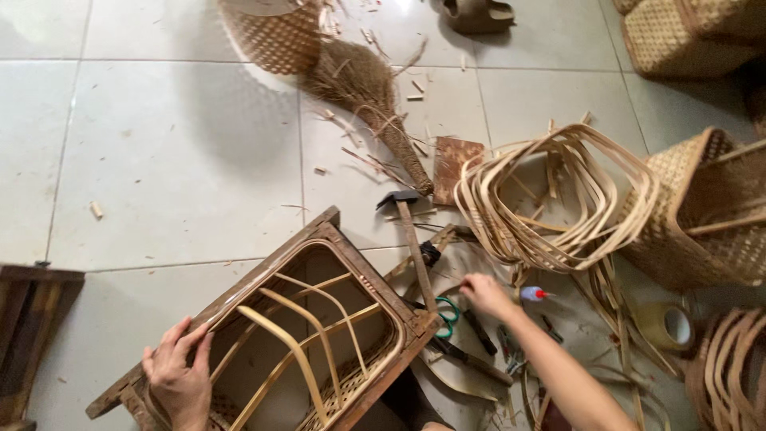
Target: The person sits on the floor assembling a woven bamboo basket in a wooden frame. They bend and tuck a bamboo rim strip, trim a strip with scissors, weave thin bamboo slats across the basket body, press the slats into place, and tap strips tight using a hammer.
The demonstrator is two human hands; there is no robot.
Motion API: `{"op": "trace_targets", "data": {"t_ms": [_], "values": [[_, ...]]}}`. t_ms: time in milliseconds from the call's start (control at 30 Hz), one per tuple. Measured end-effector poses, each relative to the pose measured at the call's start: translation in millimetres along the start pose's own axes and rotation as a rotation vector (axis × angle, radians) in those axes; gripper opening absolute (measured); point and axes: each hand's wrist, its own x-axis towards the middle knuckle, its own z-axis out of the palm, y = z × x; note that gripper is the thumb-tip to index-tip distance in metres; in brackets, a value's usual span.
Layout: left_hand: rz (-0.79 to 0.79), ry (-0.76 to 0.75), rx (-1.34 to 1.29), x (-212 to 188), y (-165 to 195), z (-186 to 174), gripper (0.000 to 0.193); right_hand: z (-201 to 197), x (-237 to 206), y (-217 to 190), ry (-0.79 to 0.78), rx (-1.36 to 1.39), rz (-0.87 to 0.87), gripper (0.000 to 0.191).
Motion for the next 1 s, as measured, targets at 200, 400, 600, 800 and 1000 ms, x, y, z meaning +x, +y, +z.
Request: {"op": "trace_targets", "data": {"t_ms": [200,400,600,800,1000], "values": [[-0.033,-0.046,0.035,3.9,1.5,-2.8,0.018,12.3,-9.5,-0.5,0.137,-0.163,0.281,0.036],[-0.01,-0.026,-0.003,2.0,3.0,-3.9,0.014,-3.5,-8.8,15.9,0.142,-0.382,0.088,0.032],[-0.027,-0.021,0.01,5.7,2.6,-2.4,0.017,-45.4,-12.0,46.2,-0.253,0.462,0.455,0.022],[0.01,0.033,-0.054,8.2,12.9,-5.7,0.016,-94.3,13.2,-45.7,0.338,0.74,0.135,0.02],[0.022,0.093,-0.101,10.5,17.8,-8.9,0.016,-123.6,70.9,-222.7,0.506,0.46,-0.314,0.016]]}}
